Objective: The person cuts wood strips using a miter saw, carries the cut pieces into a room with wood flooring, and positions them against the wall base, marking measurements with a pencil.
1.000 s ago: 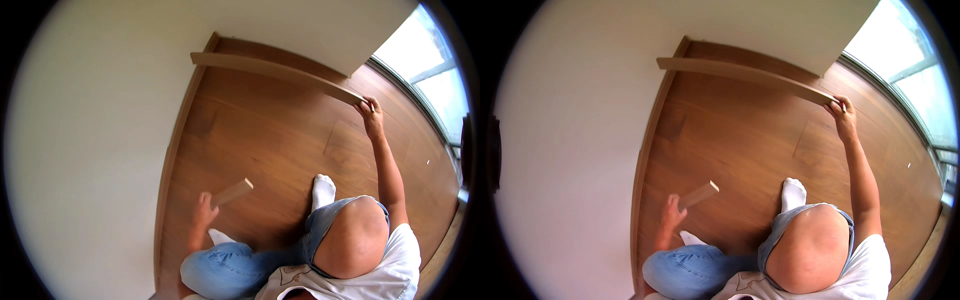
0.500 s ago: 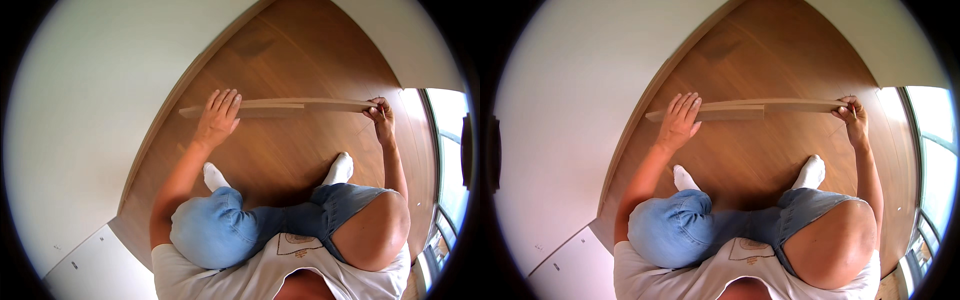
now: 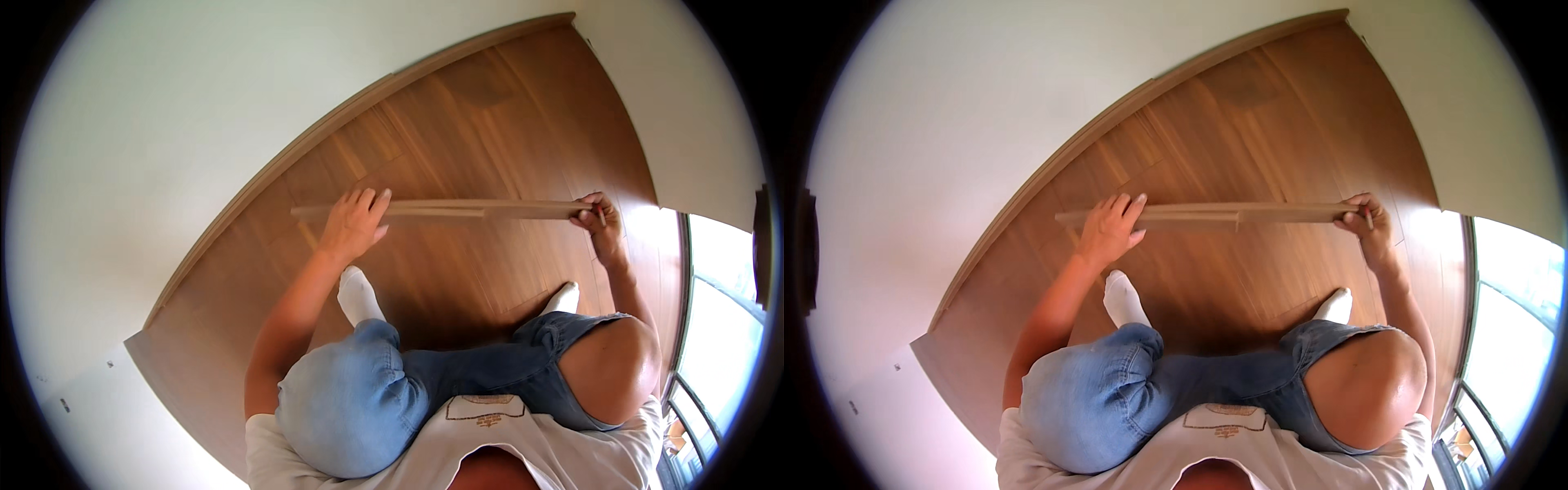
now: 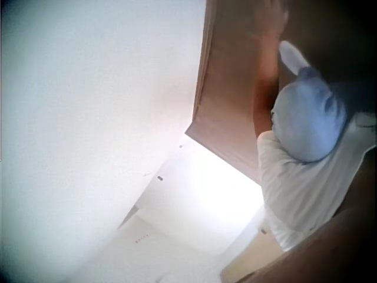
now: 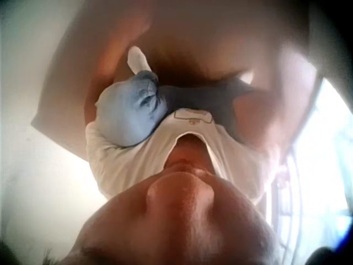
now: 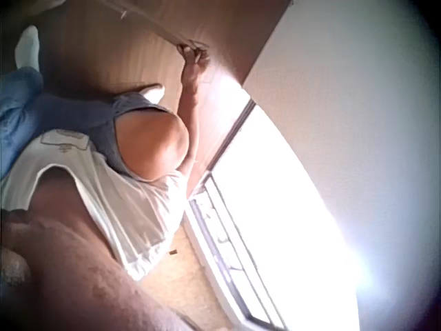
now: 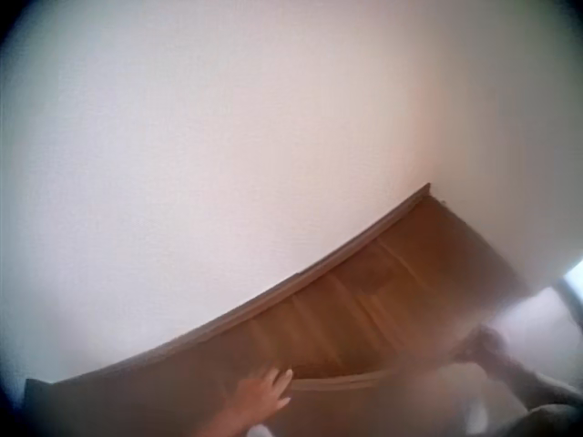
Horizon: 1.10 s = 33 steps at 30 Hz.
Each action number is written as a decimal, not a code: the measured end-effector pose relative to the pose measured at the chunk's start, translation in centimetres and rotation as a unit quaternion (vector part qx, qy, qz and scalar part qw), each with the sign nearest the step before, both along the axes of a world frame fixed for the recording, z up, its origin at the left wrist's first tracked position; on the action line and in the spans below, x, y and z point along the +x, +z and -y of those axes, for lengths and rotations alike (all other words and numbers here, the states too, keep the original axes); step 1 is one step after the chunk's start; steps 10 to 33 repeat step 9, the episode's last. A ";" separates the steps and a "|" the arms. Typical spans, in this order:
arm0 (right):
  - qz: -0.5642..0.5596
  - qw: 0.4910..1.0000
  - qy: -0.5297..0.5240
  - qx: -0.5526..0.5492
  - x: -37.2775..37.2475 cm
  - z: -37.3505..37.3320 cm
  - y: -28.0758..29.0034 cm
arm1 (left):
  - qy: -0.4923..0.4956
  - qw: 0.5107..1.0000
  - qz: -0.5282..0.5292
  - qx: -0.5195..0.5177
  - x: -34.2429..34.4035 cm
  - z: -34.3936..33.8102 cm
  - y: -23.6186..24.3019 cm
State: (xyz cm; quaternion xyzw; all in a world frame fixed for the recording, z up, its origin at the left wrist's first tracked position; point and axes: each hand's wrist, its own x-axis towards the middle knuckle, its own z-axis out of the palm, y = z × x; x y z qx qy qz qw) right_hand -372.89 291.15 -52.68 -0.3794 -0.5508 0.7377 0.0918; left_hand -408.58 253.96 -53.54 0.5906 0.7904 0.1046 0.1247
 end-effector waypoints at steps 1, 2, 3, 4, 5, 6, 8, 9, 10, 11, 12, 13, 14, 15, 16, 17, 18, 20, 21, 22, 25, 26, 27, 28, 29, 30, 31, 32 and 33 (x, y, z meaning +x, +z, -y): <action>0.013 1.000 0.011 0.003 -1.3 0.6 -0.1 | 0.005 1.000 0.015 -0.013 -0.6 1.0 -0.5; 0.030 0.999 0.022 0.008 -2.5 0.9 0.2 | 0.010 0.999 0.034 -0.026 -0.9 1.9 -1.1; 0.054 0.998 0.036 0.020 -4.1 1.6 0.5 | 0.025 0.998 0.046 -0.047 -1.2 3.0 -1.7; 0.074 0.992 0.084 0.052 -5.6 2.1 1.1 | 0.040 0.995 0.059 -0.068 -1.4 4.3 -2.3; 0.095 0.983 0.132 0.087 -7.4 2.1 1.8 | 0.055 0.992 0.073 -0.088 -1.6 5.4 -2.9; 0.117 0.970 0.177 0.120 -9.0 2.0 2.5 | 0.072 0.988 0.087 -0.103 -2.0 6.5 -3.5; 0.197 0.933 0.235 0.187 -12.8 0.7 3.4 | 0.107 0.978 0.113 -0.135 -2.4 8.2 -4.5; 0.227 0.915 0.256 0.212 -14.5 -0.1 3.3 | 0.135 0.965 0.115 -0.194 -2.5 8.4 -3.5; 0.227 0.915 0.256 0.212 -14.5 -0.1 3.3 | 0.135 0.965 0.115 -0.194 -2.5 8.4 -3.5; 0.227 0.915 0.256 0.212 -14.5 -0.1 3.3 | 0.135 0.965 0.115 -0.194 -2.5 8.4 -3.5; 0.227 0.915 0.256 0.212 -14.5 -0.1 3.3 | 0.135 0.965 0.115 -0.194 -2.5 8.4 -3.5; 0.227 0.915 0.256 0.212 -14.5 -0.1 3.3 | 0.135 0.965 0.115 -0.194 -2.5 8.4 -3.5; 0.227 0.915 0.256 0.212 -14.5 -0.1 3.3 | 0.135 0.965 0.115 -0.194 -2.5 8.4 -3.5; 0.227 0.915 0.256 0.212 -14.5 -0.1 3.3 | 0.135 0.965 0.115 -0.194 -2.5 8.4 -3.5; 0.227 0.915 0.256 0.212 -14.5 -0.1 3.3 | 0.135 0.965 0.115 -0.194 -2.5 8.4 -3.5; 0.227 0.915 0.256 0.212 -14.5 -0.1 3.3 | 0.135 0.965 0.115 -0.194 -2.5 8.4 -3.5; 0.227 0.915 0.256 0.212 -14.5 -0.1 3.3 | 0.135 0.965 0.115 -0.194 -2.5 8.4 -3.5; 0.227 0.915 0.256 0.212 -14.5 -0.1 3.3 | 0.135 0.965 0.115 -0.194 -2.5 8.4 -3.5; 0.227 0.915 0.256 0.212 -14.5 -0.1 3.3 | 0.135 0.965 0.115 -0.194 -2.5 8.4 -3.5; 0.227 0.915 0.256 0.212 -14.5 -0.1 3.3 | 0.135 0.965 0.115 -0.194 -2.5 8.4 -3.5; 0.227 0.915 0.256 0.212 -14.5 -0.1 3.3 | 0.135 0.965 0.115 -0.194 -2.5 8.4 -3.5; 0.227 0.915 0.256 0.212 -14.5 -0.1 3.3 | 0.135 0.965 0.115 -0.194 -2.5 8.4 -3.5; 0.227 0.915 0.256 0.212 -14.5 -0.1 3.3 | 0.135 0.965 0.115 -0.194 -2.5 8.4 -3.5; 0.227 0.915 0.256 0.212 -14.5 -0.1 3.3 | 0.135 0.965 0.115 -0.194 -2.5 8.4 -3.5; 0.227 0.915 0.256 0.212 -14.5 -0.1 3.3 | 0.135 0.965 0.115 -0.194 -2.5 8.4 -3.5; 0.227 0.915 0.256 0.212 -14.5 -0.1 3.3 | 0.135 0.965 0.115 -0.194 -2.5 8.4 -3.5; 0.227 0.915 0.256 0.212 -14.5 -0.1 3.3 | 0.135 0.965 0.115 -0.194 -2.5 8.4 -3.5; 0.227 0.915 0.256 0.212 -14.5 -0.1 3.3 | 0.135 0.965 0.115 -0.194 -2.5 8.4 -3.5; 0.227 0.915 0.256 0.212 -14.5 -0.1 3.3 | 0.135 0.965 0.115 -0.194 -2.5 8.4 -3.5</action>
